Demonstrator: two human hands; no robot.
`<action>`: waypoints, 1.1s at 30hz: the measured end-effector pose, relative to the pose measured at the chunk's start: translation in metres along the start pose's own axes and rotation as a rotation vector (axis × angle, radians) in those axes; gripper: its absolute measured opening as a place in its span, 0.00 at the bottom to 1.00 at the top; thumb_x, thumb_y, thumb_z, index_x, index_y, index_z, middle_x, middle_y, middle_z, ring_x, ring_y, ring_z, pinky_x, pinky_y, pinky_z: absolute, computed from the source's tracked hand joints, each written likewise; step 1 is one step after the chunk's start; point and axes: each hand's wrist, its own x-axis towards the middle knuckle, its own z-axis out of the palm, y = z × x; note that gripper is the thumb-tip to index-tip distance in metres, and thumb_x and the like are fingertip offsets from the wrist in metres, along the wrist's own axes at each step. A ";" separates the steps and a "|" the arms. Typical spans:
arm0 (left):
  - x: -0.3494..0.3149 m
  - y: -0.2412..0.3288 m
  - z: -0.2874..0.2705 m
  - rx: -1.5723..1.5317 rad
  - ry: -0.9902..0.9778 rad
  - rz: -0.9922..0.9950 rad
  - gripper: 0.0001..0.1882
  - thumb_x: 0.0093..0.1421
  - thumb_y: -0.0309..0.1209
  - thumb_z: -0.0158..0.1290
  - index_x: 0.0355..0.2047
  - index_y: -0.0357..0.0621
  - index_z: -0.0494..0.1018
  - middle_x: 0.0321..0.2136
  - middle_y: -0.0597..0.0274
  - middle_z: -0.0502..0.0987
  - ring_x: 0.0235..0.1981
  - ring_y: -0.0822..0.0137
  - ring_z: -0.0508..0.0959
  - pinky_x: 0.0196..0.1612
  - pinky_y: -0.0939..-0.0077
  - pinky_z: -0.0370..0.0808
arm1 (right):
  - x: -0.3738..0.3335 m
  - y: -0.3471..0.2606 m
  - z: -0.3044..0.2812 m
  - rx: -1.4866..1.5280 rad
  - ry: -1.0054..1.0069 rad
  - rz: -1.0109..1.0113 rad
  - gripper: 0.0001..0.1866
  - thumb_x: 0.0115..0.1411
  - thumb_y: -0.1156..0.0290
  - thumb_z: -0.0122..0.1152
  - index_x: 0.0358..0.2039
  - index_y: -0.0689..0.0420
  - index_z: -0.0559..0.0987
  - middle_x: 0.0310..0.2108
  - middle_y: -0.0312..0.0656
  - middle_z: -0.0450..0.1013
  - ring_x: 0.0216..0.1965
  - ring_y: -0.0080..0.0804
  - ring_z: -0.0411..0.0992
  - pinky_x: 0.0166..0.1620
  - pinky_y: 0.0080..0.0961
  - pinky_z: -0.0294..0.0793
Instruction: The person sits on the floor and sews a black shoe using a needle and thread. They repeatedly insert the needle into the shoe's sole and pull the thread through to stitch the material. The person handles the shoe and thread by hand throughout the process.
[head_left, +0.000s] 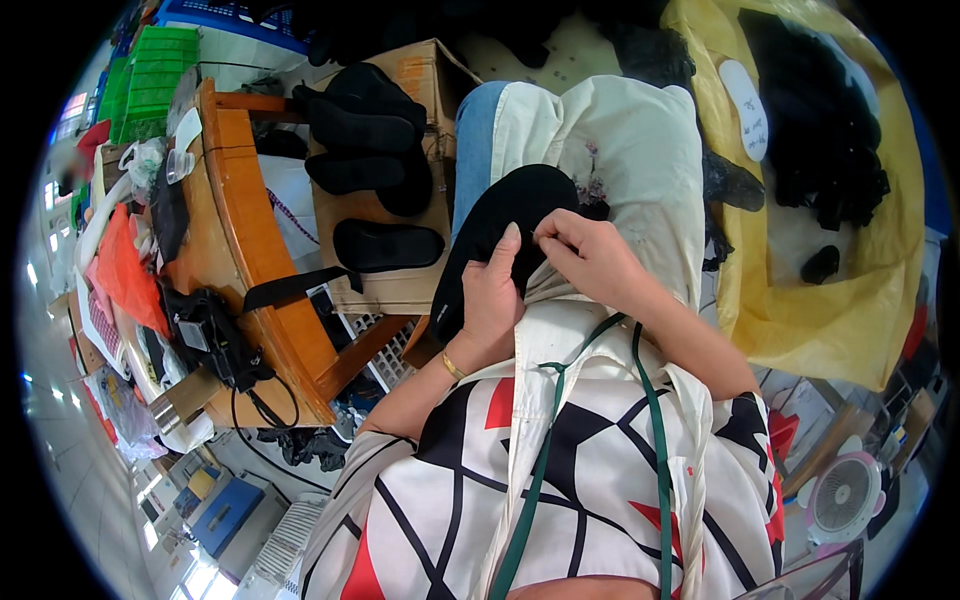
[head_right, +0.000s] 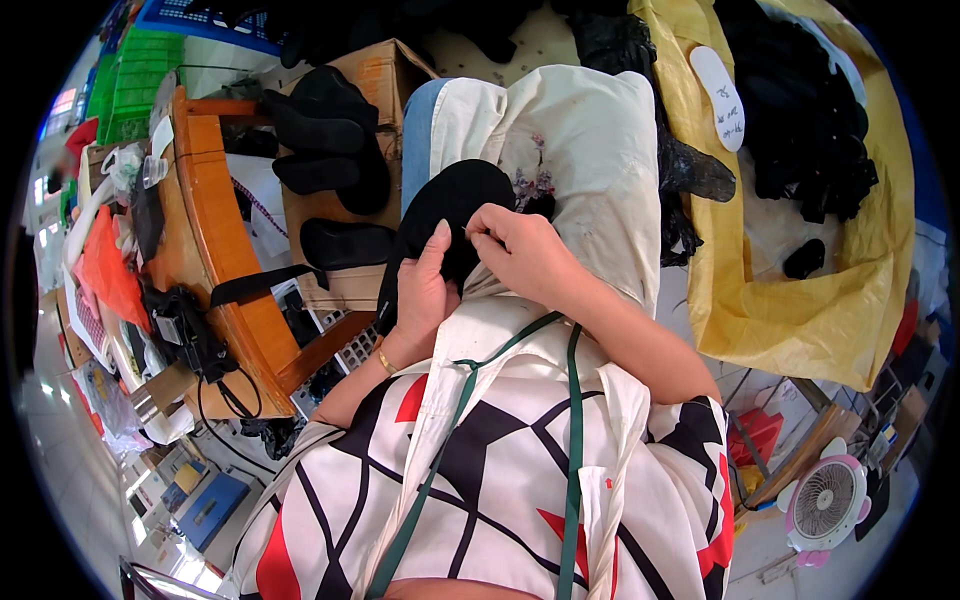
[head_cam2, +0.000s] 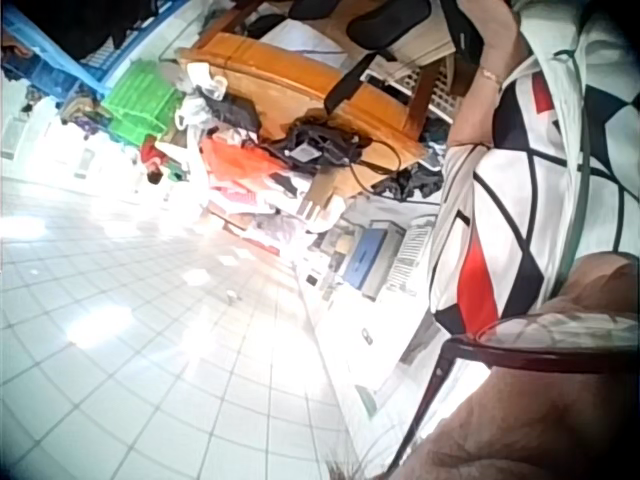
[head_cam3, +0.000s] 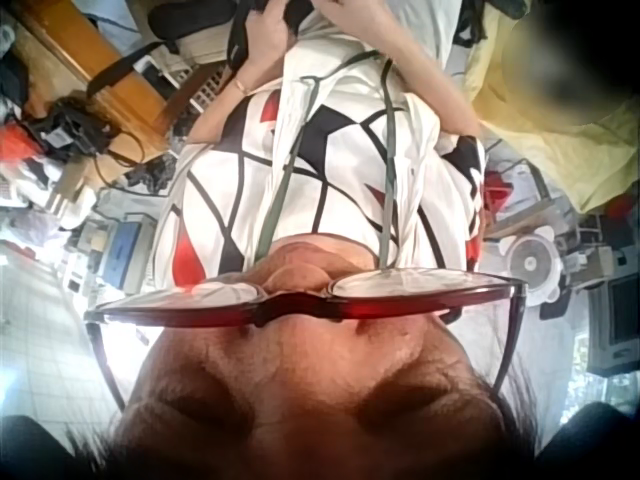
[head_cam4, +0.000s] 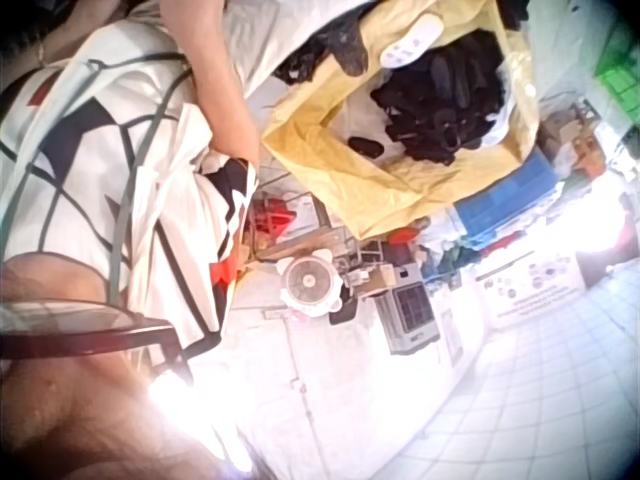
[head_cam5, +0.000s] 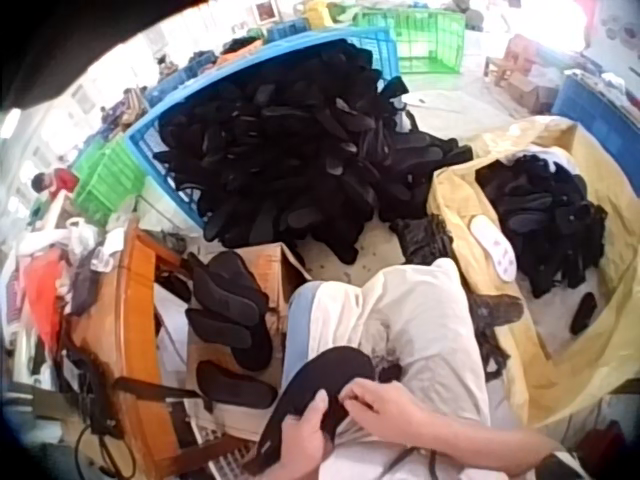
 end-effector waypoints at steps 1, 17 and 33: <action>-0.001 0.004 0.001 0.005 0.009 -0.022 0.11 0.67 0.40 0.57 0.35 0.45 0.80 0.28 0.72 0.80 0.22 0.81 0.75 0.18 0.87 0.65 | -0.001 0.001 0.000 0.008 -0.001 0.006 0.05 0.63 0.74 0.57 0.38 0.62 0.76 0.23 0.37 0.71 0.24 0.18 0.64 0.29 0.21 0.66; 0.007 0.002 -0.001 -0.272 0.057 -0.150 0.09 0.63 0.34 0.60 0.32 0.41 0.81 0.31 0.68 0.81 0.31 0.79 0.77 0.34 0.82 0.73 | -0.005 0.021 0.011 -0.042 0.054 -0.134 0.06 0.64 0.76 0.57 0.42 0.60 0.75 0.27 0.42 0.73 0.25 0.28 0.70 0.32 0.24 0.71; -0.009 -0.002 0.017 -0.041 -0.083 0.138 0.08 0.66 0.27 0.55 0.42 0.36 0.79 0.38 0.69 0.81 0.38 0.78 0.77 0.42 0.80 0.73 | 0.005 -0.012 -0.007 -0.360 0.244 -0.216 0.07 0.61 0.77 0.62 0.40 0.59 0.76 0.28 0.40 0.72 0.28 0.35 0.75 0.33 0.26 0.74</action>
